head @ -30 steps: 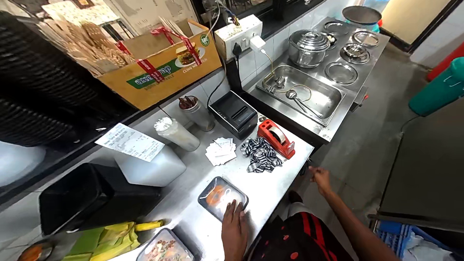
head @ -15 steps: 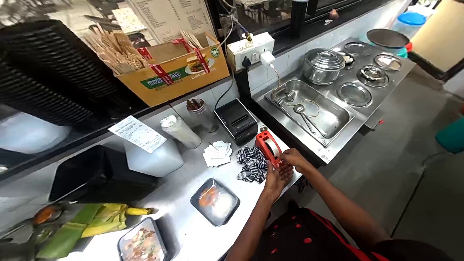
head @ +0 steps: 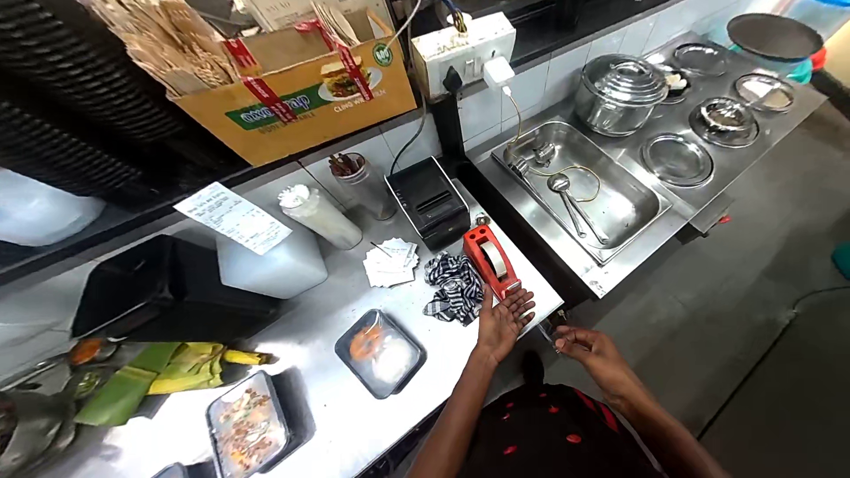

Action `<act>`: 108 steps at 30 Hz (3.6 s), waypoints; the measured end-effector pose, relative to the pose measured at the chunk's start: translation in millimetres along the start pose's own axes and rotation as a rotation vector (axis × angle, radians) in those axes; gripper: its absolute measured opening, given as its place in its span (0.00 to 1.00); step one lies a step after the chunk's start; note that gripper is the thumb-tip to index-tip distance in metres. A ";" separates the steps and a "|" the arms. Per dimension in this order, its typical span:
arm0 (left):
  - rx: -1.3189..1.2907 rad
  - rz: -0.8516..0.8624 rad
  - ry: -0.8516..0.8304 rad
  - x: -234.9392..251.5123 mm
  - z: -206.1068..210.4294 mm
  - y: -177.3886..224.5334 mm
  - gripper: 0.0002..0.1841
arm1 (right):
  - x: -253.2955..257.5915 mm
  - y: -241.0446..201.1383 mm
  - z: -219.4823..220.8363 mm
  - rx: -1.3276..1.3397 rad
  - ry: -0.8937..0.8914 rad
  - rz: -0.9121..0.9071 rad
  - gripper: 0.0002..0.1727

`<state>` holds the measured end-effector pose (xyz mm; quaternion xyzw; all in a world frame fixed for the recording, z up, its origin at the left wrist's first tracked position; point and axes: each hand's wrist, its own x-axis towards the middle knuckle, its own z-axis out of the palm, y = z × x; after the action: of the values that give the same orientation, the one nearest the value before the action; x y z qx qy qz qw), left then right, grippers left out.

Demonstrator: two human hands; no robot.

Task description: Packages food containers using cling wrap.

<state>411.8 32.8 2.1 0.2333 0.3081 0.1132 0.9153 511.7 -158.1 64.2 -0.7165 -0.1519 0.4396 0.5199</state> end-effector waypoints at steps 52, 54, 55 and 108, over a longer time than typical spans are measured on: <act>0.035 0.154 0.536 29.1 9.1 -28.9 0.07 | 18.0 94.3 -13.1 -0.216 -0.099 0.072 0.10; 0.046 0.138 0.506 17.1 8.6 -34.3 0.10 | 15.0 103.4 -19.9 -0.259 -0.121 0.047 0.13; 0.084 0.174 0.471 0.9 11.7 -29.0 0.11 | 14.1 102.6 -20.8 -0.248 -0.149 0.020 0.13; 1.206 0.644 0.967 -189.2 -229.6 107.7 0.15 | 51.4 39.8 281.8 -0.230 -0.575 0.228 0.26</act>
<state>114.9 141.6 -8.7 0.6855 0.5927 0.2722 0.3236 309.3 32.5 -15.5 -0.6295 -0.2598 0.6592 0.3188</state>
